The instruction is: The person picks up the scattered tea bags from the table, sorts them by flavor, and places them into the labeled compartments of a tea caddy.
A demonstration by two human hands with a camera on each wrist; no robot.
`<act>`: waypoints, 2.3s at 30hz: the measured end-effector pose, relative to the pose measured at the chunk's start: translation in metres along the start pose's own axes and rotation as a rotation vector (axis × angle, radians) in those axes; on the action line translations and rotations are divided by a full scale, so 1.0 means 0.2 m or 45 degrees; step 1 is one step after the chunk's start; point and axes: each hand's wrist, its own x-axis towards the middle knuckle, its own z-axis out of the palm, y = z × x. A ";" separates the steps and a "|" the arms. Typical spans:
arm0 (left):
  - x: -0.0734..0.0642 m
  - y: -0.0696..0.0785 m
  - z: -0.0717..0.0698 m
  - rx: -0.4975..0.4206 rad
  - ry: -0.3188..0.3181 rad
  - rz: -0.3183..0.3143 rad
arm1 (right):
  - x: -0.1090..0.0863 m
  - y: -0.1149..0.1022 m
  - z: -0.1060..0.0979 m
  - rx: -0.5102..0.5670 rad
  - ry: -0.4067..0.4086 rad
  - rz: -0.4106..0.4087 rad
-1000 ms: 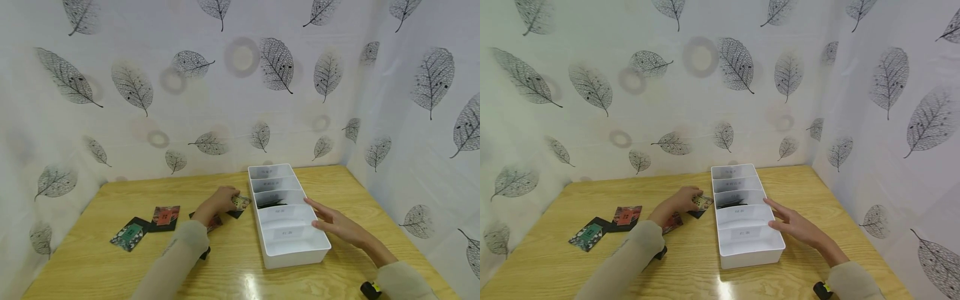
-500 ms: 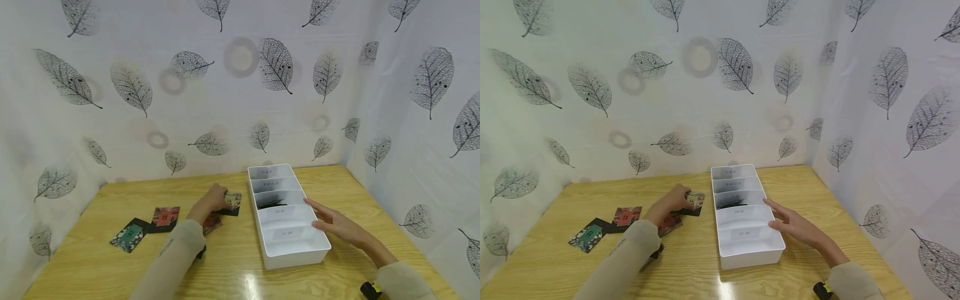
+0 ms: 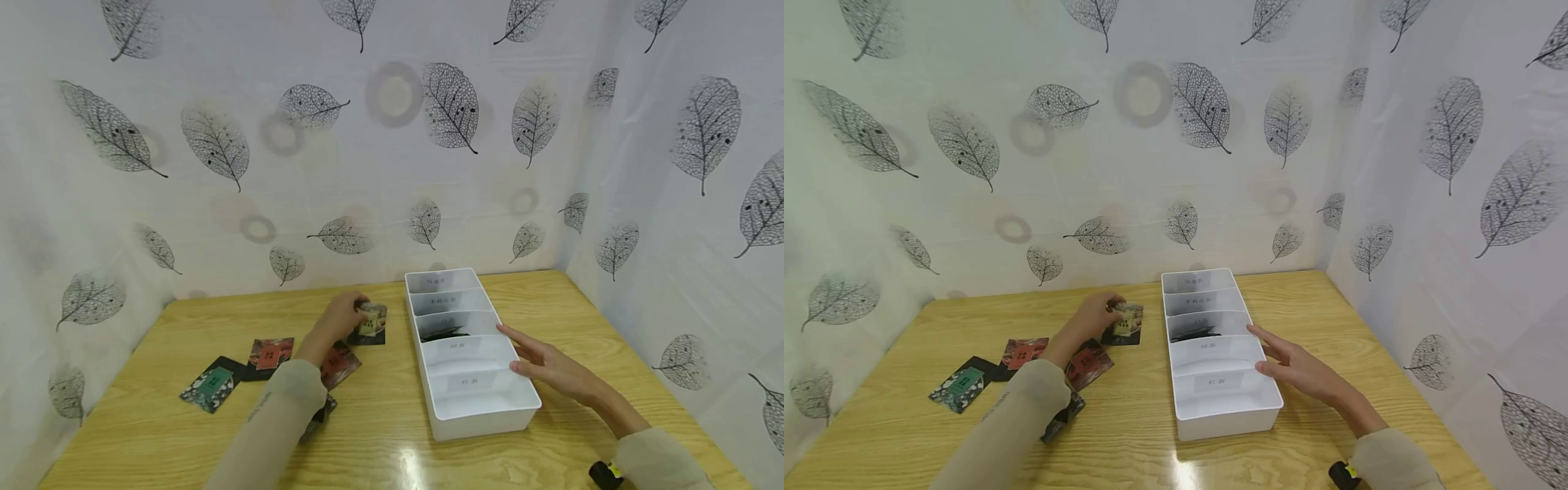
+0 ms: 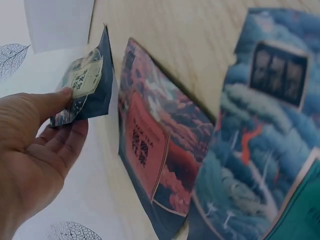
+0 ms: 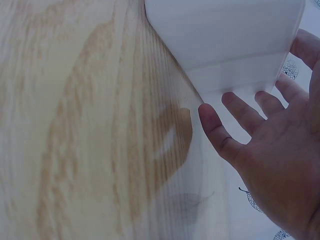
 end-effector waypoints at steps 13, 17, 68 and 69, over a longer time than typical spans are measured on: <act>-0.04 -0.02 -0.12 -0.354 0.225 -0.008 | 0.00 0.00 0.00 -0.012 0.000 0.004; -0.06 0.00 -0.15 -0.414 0.248 -0.007 | 0.00 0.00 0.00 -0.013 0.000 0.007; 0.10 0.43 0.25 0.014 0.326 0.519 | 0.00 -0.01 0.00 0.035 -0.024 0.006; 0.10 0.43 0.25 0.051 0.323 0.543 | 0.00 -0.01 0.00 0.035 -0.024 0.003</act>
